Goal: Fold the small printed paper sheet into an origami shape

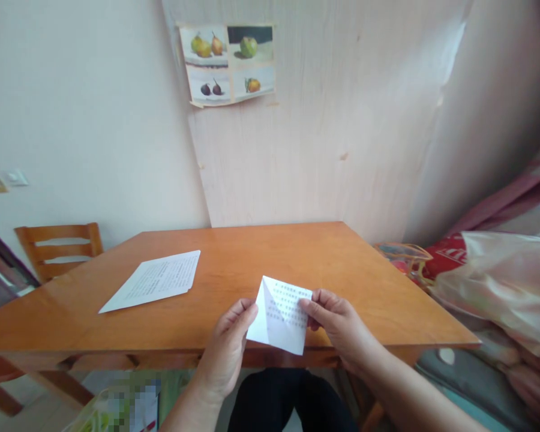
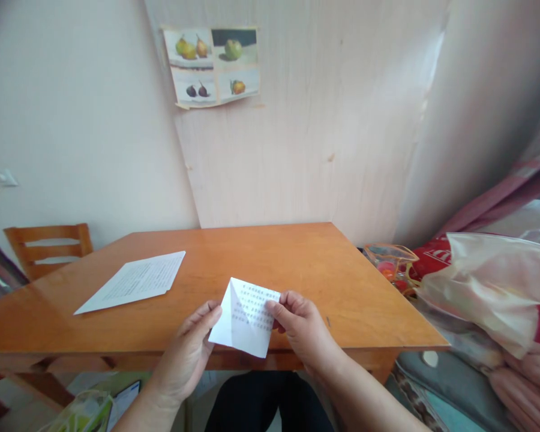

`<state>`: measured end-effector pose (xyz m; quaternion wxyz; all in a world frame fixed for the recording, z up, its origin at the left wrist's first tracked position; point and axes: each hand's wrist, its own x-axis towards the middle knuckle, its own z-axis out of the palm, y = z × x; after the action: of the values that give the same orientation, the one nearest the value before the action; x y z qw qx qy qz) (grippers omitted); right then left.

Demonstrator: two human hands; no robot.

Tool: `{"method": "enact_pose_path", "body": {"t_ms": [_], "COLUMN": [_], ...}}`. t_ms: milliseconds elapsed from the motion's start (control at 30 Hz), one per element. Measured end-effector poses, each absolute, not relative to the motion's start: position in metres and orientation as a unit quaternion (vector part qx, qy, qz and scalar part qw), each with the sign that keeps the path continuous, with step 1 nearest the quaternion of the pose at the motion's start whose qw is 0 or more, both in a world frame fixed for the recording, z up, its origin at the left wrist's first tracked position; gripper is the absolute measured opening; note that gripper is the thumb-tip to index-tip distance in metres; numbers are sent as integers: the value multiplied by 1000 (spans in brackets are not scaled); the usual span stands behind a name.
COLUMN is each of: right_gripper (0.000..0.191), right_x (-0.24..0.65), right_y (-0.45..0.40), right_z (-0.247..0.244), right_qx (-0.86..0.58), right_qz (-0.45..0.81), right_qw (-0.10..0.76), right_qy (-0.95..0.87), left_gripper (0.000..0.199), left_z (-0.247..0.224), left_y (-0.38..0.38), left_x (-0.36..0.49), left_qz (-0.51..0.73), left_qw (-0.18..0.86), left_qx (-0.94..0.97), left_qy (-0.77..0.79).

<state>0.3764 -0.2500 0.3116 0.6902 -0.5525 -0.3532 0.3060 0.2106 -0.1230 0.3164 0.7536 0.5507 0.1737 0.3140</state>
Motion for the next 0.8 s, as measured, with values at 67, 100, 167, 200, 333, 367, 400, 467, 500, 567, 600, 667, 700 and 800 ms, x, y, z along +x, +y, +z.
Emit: {"method": "enact_pose_path", "body": {"t_ms": [67, 100, 167, 200, 333, 367, 400, 467, 500, 567, 600, 667, 700, 800], "right_gripper": [39, 39, 37, 36, 35, 34, 34, 34, 35, 35, 35, 34, 33, 32], "right_x": [376, 376, 375, 375, 376, 376, 377, 378, 378, 379, 380, 383, 384, 389], "right_y": [-252, -253, -255, -256, -260, -260, -261, -261, -261, -261, -261, -262, -262, -262], "right_z": [312, 312, 312, 311, 309, 309, 309, 309, 309, 309, 309, 310, 310, 313], "right_qx": [-552, -550, -545, -543, -545, -545, -544, -545, -547, -553, -554, -551, -550, -562], "right_qz": [315, 320, 330, 334, 335, 333, 330, 327, 325, 321, 321, 322, 324, 318], "right_qw": [677, 673, 667, 664, 658, 658, 659, 657, 655, 650, 648, 641, 635, 615], "right_qy": [-370, -377, -386, -390, -397, -399, -401, -406, -408, -410, -413, -426, -434, -452], "left_gripper": [26, 28, 32, 32, 29, 28, 28, 28, 28, 26, 25, 23, 23, 21], "left_z": [319, 321, 322, 323, 321, 321, 320, 320, 320, 322, 323, 326, 327, 333], "left_y": [-122, -121, -121, -121, -125, -126, -127, -128, -128, -128, -128, -125, -124, -119], "left_x": [209, 209, 210, 211, 213, 214, 214, 214, 214, 213, 213, 212, 211, 210], "left_qz": [290, 280, 273, 273, 276, 278, 279, 279, 277, 278, 279, 284, 286, 287], "left_qw": [761, 764, 764, 760, 748, 745, 743, 739, 736, 725, 717, 696, 684, 643], "left_qx": [556, 557, 562, 565, 580, 582, 585, 589, 593, 606, 615, 635, 646, 687], "left_qy": [167, 164, 165, 167, 170, 170, 170, 170, 170, 173, 175, 178, 179, 180]}}
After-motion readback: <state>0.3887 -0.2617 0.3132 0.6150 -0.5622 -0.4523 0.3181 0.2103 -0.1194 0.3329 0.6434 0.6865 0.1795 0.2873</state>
